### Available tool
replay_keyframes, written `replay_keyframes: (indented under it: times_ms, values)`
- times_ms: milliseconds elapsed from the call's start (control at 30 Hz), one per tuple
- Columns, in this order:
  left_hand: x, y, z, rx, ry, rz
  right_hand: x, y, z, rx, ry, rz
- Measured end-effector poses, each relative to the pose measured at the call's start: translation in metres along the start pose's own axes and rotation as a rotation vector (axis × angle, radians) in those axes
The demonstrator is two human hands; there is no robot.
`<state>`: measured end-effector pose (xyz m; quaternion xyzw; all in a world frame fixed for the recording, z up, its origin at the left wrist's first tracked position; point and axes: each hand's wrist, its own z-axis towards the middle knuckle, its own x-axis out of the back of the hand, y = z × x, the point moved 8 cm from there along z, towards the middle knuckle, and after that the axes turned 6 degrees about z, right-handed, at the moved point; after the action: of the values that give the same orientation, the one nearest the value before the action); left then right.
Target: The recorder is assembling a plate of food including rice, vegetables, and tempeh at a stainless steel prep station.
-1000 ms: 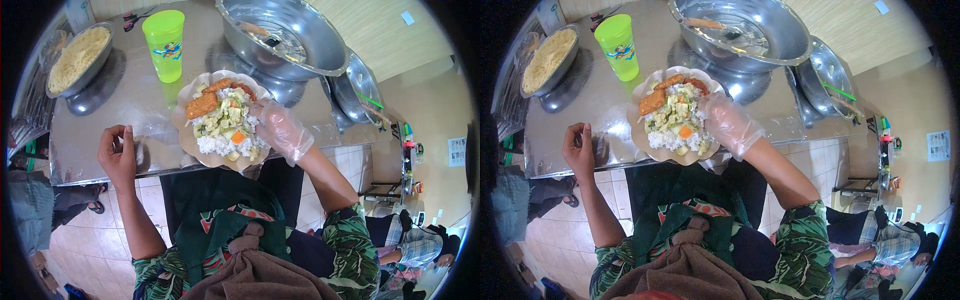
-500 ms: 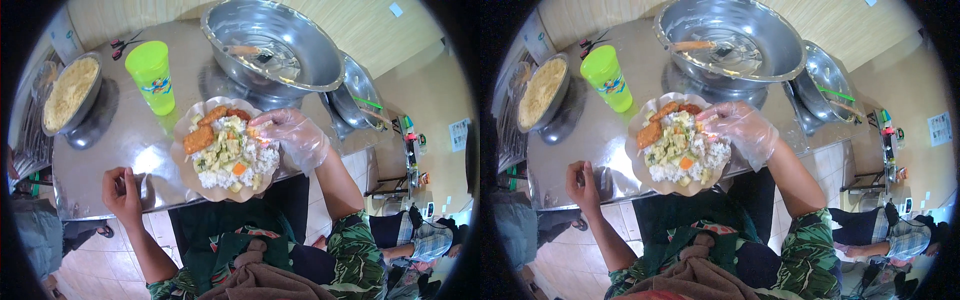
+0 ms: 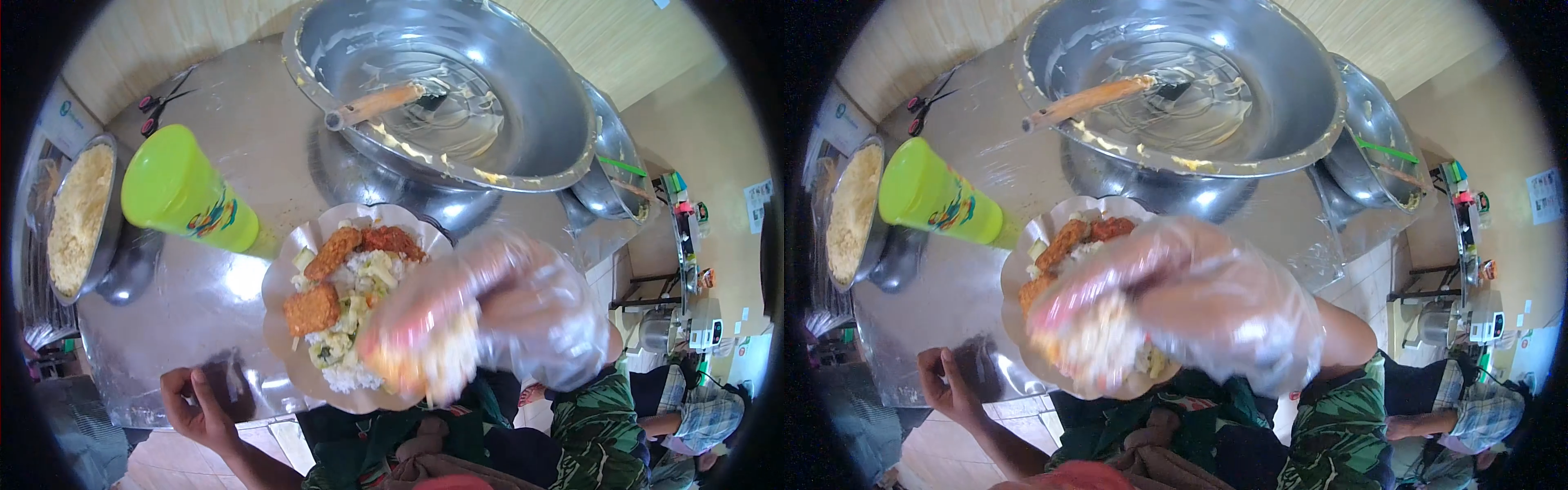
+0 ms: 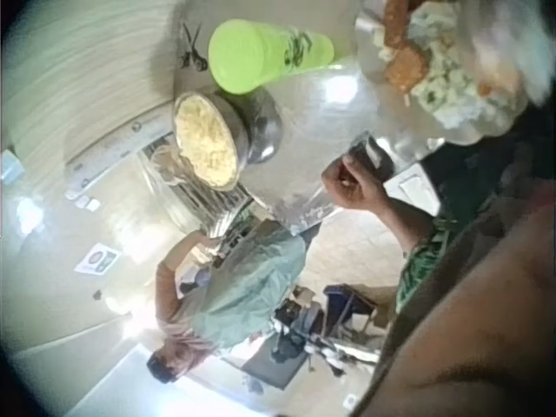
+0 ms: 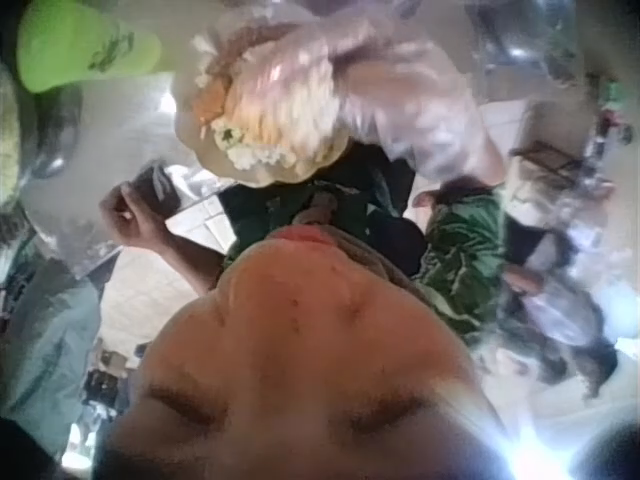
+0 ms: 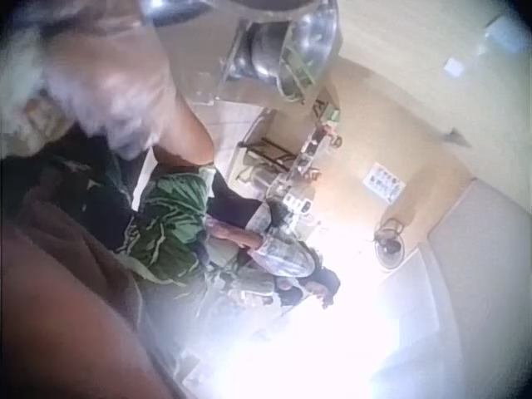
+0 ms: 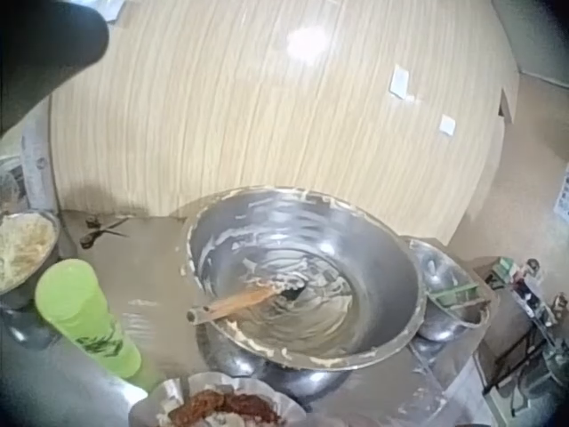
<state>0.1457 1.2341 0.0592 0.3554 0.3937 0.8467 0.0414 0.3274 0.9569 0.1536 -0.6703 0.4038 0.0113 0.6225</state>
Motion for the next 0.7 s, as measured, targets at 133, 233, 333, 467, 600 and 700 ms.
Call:
replay_keyframes:
  times_ms: [133,233,333,467,600,700]
  values:
    - [-0.004,0.000,0.001,-0.006,-0.016,-0.003,-0.007,-0.005,0.002,0.495,-0.194,0.109]
    - [-0.002,-0.005,-0.002,0.043,-0.031,-0.028,0.003,-0.007,-0.019,0.476,-0.194,0.032]
    - [-0.001,-0.010,-0.006,0.038,-0.039,0.022,0.006,-0.008,-0.022,0.457,-0.171,-0.056]
    - [-0.007,-0.018,-0.011,0.126,-0.075,-0.082,0.009,-0.015,-0.008,0.432,-0.124,-0.185]
    - [-0.004,-0.018,-0.007,0.111,-0.057,-0.077,0.014,-0.022,0.004,0.387,-0.076,-0.297]
    - [0.000,-0.029,-0.009,0.102,-0.086,-0.079,0.019,-0.026,0.002,0.340,-0.042,-0.370]
